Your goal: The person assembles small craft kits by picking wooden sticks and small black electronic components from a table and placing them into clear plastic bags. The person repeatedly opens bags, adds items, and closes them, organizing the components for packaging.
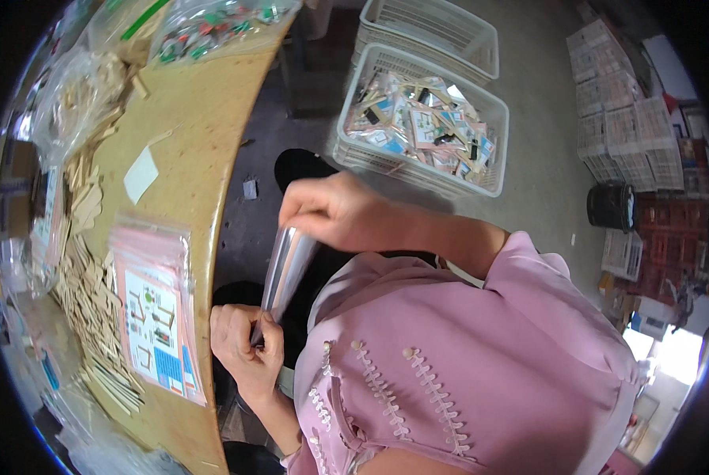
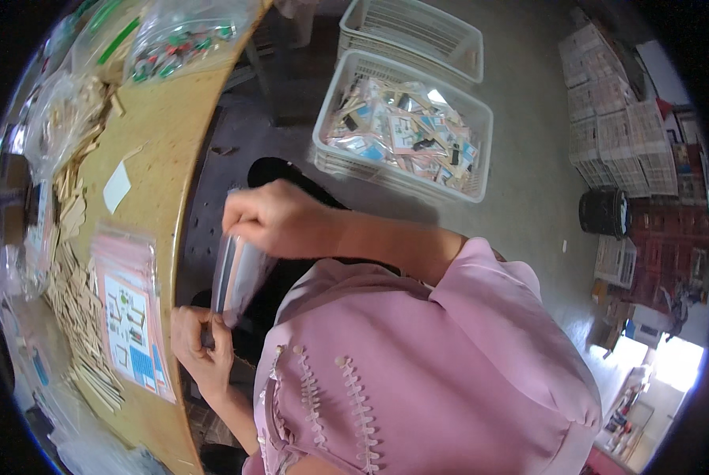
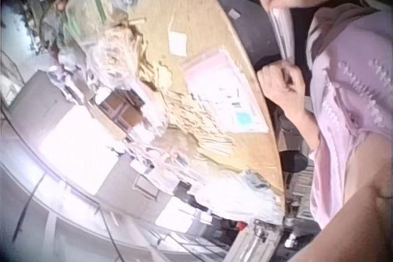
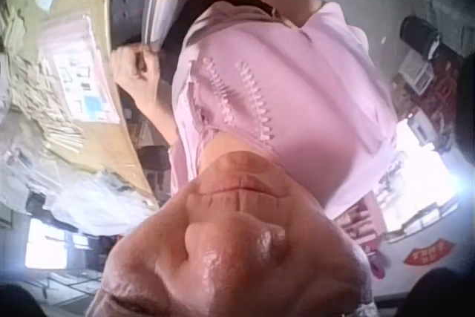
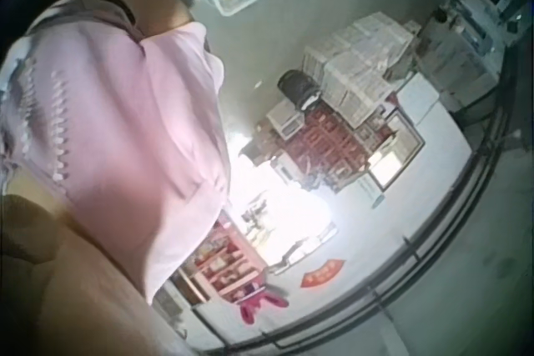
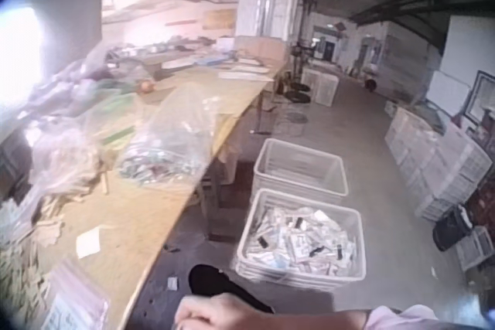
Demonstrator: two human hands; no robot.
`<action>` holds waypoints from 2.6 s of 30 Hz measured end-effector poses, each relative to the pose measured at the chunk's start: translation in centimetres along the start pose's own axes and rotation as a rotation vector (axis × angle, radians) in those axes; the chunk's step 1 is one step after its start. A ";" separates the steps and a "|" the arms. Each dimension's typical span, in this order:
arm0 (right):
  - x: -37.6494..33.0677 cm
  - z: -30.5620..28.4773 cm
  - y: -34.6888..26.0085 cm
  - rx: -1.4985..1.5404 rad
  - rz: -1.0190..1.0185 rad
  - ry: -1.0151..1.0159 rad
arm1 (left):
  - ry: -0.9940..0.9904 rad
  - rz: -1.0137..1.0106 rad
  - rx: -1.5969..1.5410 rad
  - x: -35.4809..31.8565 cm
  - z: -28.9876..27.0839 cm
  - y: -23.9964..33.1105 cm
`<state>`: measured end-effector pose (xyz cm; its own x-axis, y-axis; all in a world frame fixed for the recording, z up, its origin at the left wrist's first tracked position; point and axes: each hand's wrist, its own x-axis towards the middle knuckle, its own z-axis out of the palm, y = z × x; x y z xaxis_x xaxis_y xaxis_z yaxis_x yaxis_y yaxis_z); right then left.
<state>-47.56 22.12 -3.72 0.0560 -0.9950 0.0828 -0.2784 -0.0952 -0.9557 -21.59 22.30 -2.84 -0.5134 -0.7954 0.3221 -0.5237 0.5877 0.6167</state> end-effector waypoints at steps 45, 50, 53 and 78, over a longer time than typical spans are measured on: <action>2.8 6.4 -0.1 -0.397 -0.521 -0.229 | 0.795 -0.411 0.517 -18.3 -10.7 -5.0; 4.4 11.0 -2.9 -0.392 -0.785 -0.439 | 0.946 -0.702 0.569 -27.0 -16.2 -8.9; 6.3 13.1 -5.1 -0.383 -0.847 -0.393 | 1.039 -0.890 0.429 -28.0 -17.3 -10.9; 17.6 18.1 -6.1 -0.456 -0.921 -1.282 | 0.197 -0.718 0.418 -26.4 -21.4 -10.7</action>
<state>-27.51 5.72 -1.53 0.9977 0.0498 0.0465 0.0671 -0.8365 -0.5438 12.13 33.86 -2.60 0.1468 -0.9844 0.0973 -0.9046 -0.0938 0.4157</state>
